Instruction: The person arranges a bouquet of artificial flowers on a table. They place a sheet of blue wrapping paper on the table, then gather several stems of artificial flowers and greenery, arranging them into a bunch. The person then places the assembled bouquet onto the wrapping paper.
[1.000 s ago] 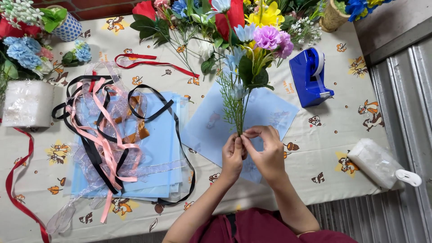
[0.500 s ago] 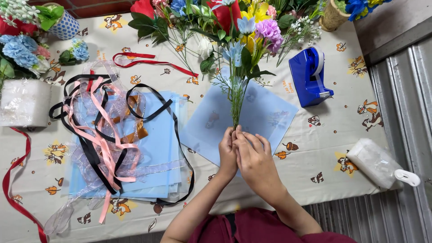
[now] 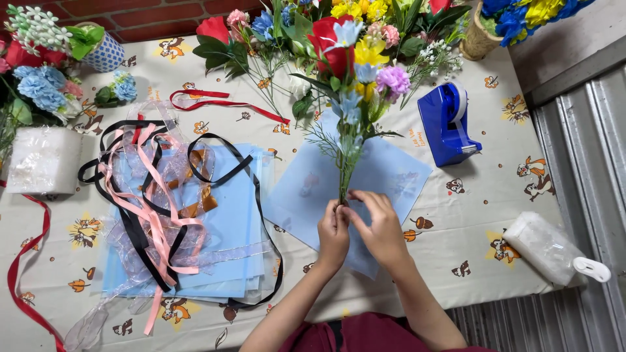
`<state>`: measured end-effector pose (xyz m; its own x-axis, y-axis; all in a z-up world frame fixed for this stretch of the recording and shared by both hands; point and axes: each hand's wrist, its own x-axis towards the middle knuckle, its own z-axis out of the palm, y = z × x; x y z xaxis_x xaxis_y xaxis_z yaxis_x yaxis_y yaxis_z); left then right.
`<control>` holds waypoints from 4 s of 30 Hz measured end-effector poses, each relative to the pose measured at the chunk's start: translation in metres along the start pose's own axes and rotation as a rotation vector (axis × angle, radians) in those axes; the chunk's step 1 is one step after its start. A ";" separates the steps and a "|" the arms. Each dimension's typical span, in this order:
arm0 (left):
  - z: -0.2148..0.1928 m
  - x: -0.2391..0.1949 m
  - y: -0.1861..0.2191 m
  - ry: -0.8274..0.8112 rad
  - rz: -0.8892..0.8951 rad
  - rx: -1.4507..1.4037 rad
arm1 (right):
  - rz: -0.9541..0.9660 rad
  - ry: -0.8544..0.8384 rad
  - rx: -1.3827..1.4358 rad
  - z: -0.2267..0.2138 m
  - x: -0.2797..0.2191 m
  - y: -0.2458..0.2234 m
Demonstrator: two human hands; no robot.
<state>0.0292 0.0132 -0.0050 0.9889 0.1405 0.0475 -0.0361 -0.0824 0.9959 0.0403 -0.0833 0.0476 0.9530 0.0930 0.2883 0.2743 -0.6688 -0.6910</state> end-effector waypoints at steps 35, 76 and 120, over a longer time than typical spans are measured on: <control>-0.038 0.023 -0.052 -0.210 0.456 0.882 | 0.575 -0.089 0.150 0.038 -0.055 0.061; -0.031 0.015 -0.075 -0.030 0.529 0.952 | 0.079 0.168 -0.202 0.065 -0.069 0.072; -0.035 0.018 -0.063 -0.107 0.474 0.915 | 0.524 -0.121 0.061 0.034 -0.063 0.056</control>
<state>0.0444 0.0553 -0.0641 0.9111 -0.1862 0.3677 -0.3457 -0.8309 0.4359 -0.0001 -0.1016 -0.0324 0.9713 -0.1543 -0.1812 -0.2379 -0.6047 -0.7601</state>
